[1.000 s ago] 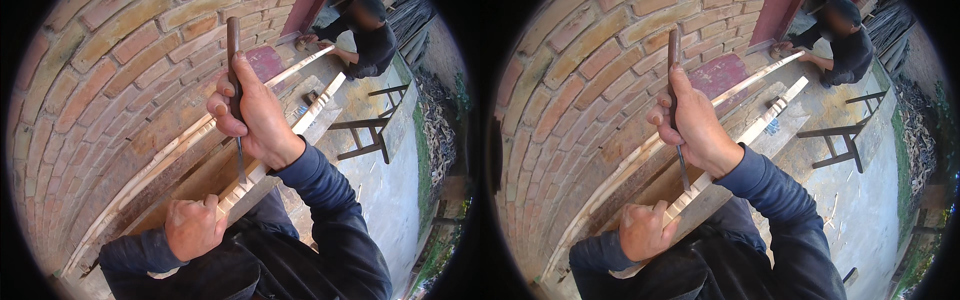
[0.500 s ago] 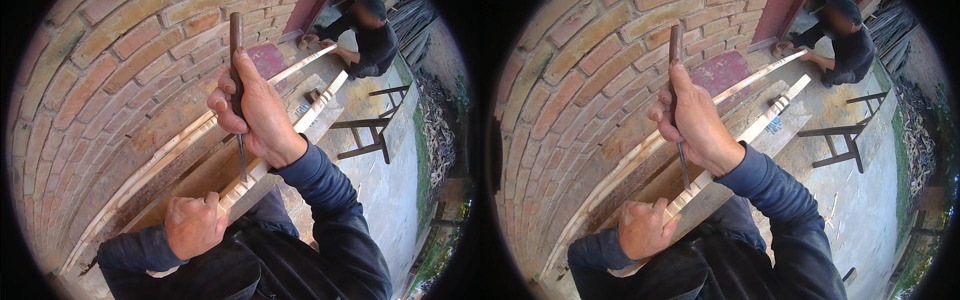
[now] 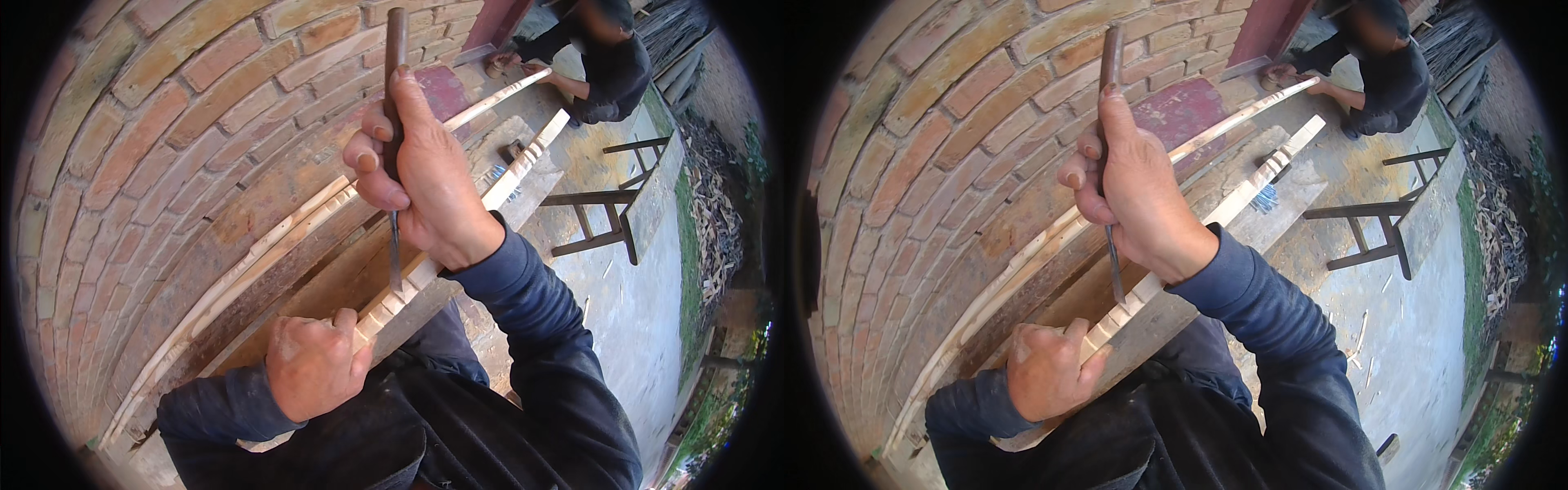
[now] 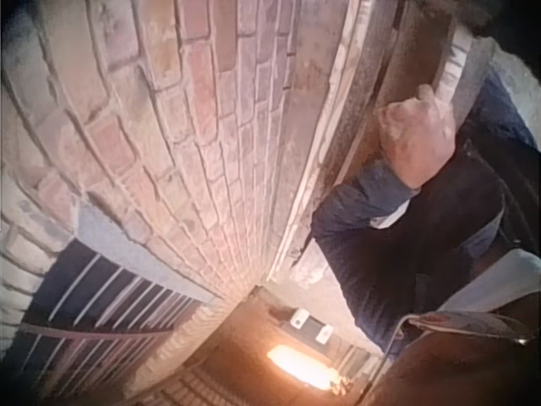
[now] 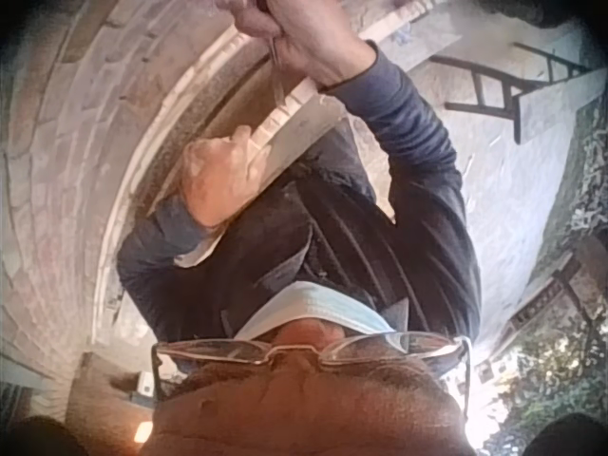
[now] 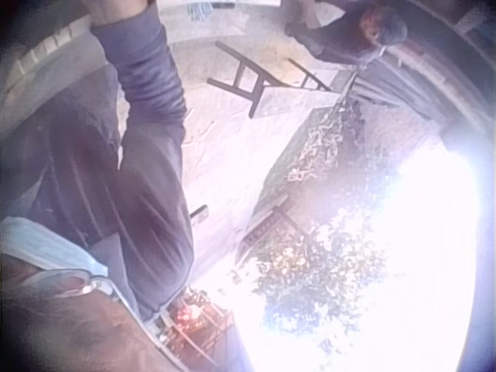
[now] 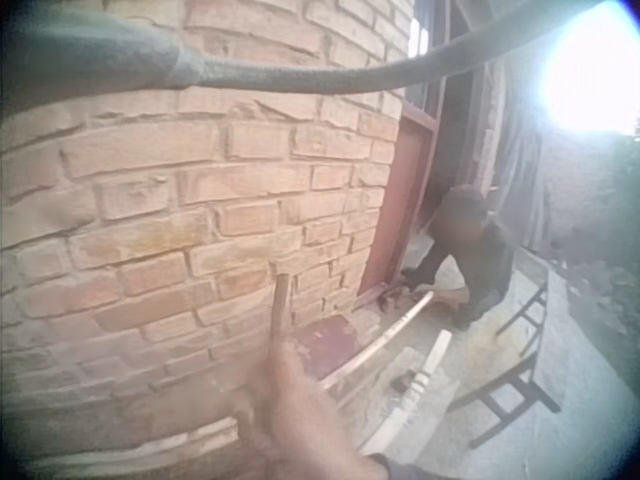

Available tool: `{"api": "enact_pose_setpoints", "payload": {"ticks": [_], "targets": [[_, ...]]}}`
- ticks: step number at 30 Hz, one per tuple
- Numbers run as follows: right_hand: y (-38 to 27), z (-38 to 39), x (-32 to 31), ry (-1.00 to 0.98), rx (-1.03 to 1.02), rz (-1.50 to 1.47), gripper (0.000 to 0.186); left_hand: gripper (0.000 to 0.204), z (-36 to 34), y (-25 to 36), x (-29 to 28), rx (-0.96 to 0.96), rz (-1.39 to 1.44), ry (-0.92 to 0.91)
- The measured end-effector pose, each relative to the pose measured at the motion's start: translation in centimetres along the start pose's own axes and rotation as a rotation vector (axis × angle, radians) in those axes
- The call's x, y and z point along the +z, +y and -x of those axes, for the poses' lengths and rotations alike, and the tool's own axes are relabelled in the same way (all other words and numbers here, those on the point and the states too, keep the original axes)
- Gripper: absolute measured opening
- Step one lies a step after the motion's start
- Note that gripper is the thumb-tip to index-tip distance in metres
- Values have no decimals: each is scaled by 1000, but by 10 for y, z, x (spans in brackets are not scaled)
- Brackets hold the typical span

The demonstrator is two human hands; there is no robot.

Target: The person uses a chisel to carve notches and decorative patterns into a wooden piece held on a workbench.

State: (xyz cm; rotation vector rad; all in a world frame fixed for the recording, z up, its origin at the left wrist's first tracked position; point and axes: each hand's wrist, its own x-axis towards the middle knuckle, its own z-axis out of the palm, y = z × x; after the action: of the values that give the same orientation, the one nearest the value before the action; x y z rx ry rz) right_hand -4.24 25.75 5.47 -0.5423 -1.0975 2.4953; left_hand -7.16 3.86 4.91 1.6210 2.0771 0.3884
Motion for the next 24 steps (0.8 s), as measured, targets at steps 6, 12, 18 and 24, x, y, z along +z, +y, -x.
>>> {"api": "enact_pose_setpoints", "payload": {"ticks": [6,12,18,24], "targets": [[1,-2,1,-15,-7,17,53,26,-1,1,-3,-6,-21,2],[0,0,3,18,1,27,53,28,0,0,-1,-13,-15,-5],[7,2,8,84,-68,102,52,28,2,0,2,-23,-8,-15],[8,7,8,48,-95,99,51,24,2,2,1,29,-44,63]]}}
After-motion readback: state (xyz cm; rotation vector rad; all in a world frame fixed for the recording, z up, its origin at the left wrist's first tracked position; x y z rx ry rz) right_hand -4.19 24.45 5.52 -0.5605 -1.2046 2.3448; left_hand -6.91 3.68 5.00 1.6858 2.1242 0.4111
